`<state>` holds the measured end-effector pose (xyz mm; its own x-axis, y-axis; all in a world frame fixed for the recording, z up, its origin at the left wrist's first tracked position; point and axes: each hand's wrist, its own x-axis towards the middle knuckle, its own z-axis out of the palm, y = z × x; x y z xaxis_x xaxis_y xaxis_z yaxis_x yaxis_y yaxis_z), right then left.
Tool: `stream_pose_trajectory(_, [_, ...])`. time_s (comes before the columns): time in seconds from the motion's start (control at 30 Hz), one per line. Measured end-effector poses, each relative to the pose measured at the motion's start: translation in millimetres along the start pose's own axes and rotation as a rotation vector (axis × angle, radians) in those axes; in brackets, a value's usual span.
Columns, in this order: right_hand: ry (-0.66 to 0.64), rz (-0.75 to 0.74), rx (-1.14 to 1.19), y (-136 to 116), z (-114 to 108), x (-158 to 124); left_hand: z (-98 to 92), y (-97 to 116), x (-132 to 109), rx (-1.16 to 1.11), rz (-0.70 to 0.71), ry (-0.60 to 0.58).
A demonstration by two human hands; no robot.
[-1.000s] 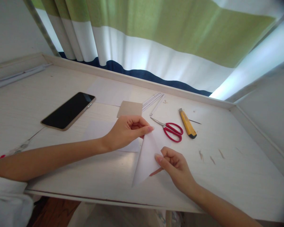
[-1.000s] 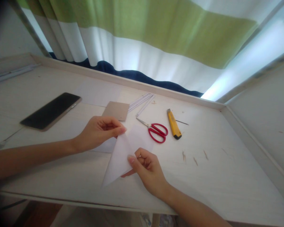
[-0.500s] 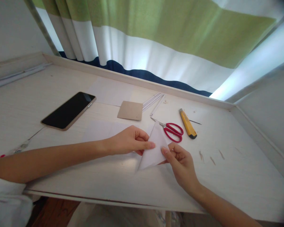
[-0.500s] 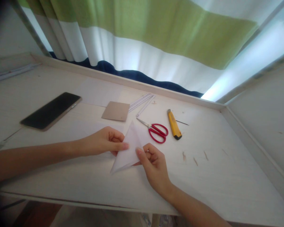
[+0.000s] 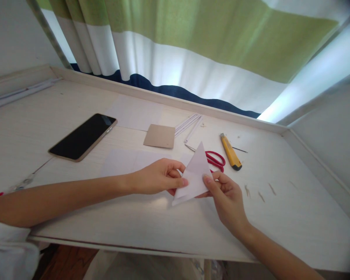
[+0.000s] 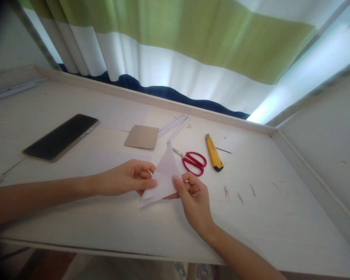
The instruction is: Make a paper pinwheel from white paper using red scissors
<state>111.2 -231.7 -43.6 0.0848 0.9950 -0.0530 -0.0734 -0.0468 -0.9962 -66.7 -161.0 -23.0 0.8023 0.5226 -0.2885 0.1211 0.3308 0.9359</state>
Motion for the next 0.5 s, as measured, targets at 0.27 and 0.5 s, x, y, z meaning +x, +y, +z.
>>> stream_pose_trajectory(0.27, [0.134, -0.072, -0.001, -3.2, -7.2, 6.9, 3.7, 3.8, -5.0, 0.080, -0.036, -0.038])
stream_pose_trajectory(0.5, [0.092, -0.082, -0.020, -5.5, -10.6, 10.6, 2.9, 3.7, -4.7, 0.102, -0.016, -0.047])
